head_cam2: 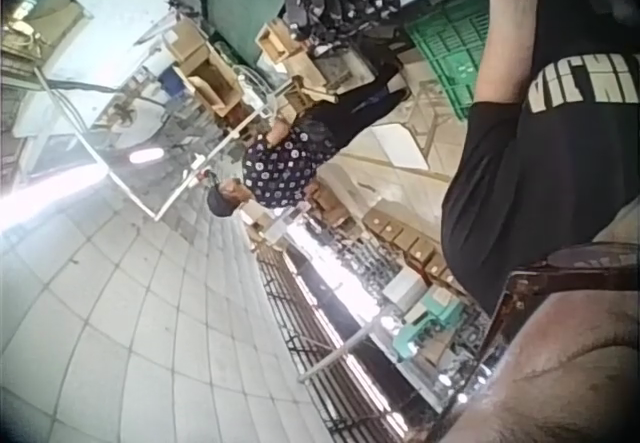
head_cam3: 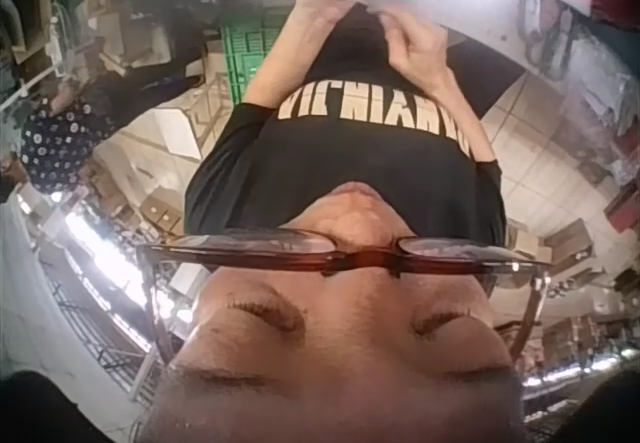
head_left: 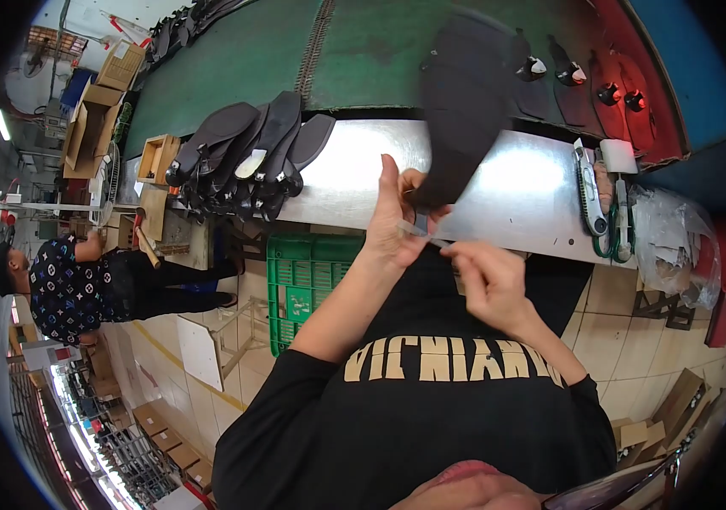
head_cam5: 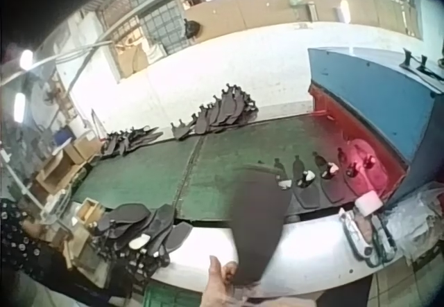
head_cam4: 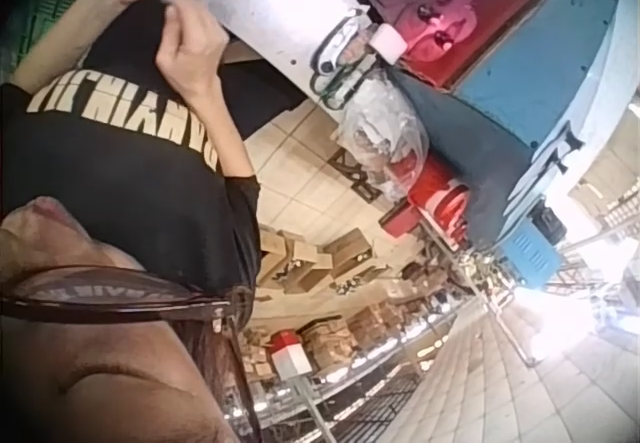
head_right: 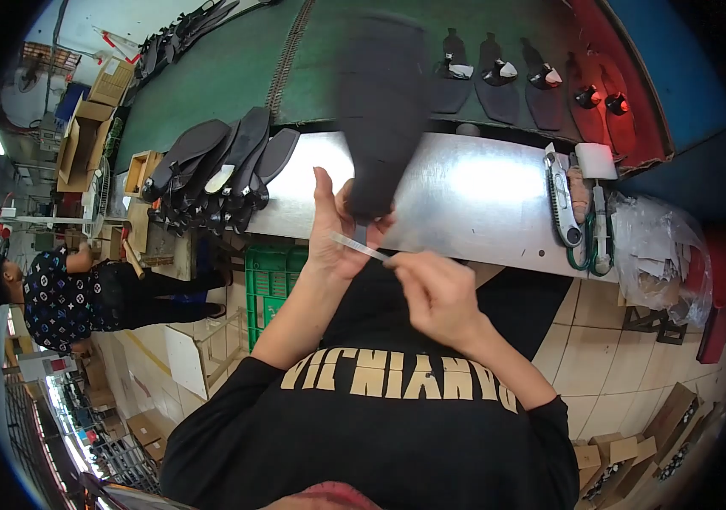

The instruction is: Assembling sandals by threading wire through components and organizing them on a workbench.

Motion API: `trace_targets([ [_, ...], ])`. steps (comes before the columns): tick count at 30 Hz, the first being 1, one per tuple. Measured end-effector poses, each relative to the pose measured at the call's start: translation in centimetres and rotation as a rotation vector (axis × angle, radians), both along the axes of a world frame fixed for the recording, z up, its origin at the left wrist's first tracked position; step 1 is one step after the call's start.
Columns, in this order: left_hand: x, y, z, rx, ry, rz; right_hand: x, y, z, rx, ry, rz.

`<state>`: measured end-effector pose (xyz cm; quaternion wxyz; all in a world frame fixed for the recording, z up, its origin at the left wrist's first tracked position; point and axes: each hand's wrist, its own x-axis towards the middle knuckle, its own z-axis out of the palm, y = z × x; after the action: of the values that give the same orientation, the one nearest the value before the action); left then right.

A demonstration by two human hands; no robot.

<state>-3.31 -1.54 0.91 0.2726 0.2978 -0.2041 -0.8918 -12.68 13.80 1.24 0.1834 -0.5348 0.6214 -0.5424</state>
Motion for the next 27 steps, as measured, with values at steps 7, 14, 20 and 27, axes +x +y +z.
trace_targets([
  [7, -0.6, 1.7, -2.7, 0.320, 0.239, 0.018, 0.1, -0.5, -1.3, 0.039, 0.115, -0.138],
  [14, -0.8, 0.9, -3.7, 0.329, 0.241, 0.104, 1.0, -0.5, -1.7, 0.122, 0.107, -0.037],
  [20, 0.5, -1.1, -2.5, 0.352, 0.222, 0.055, 1.9, -0.8, -1.7, 0.101, -0.005, 0.029],
  [27, 9.7, -12.9, 4.5, -0.589, -0.263, 0.410, -1.8, 0.0, -2.4, 0.174, -0.148, -0.189],
])
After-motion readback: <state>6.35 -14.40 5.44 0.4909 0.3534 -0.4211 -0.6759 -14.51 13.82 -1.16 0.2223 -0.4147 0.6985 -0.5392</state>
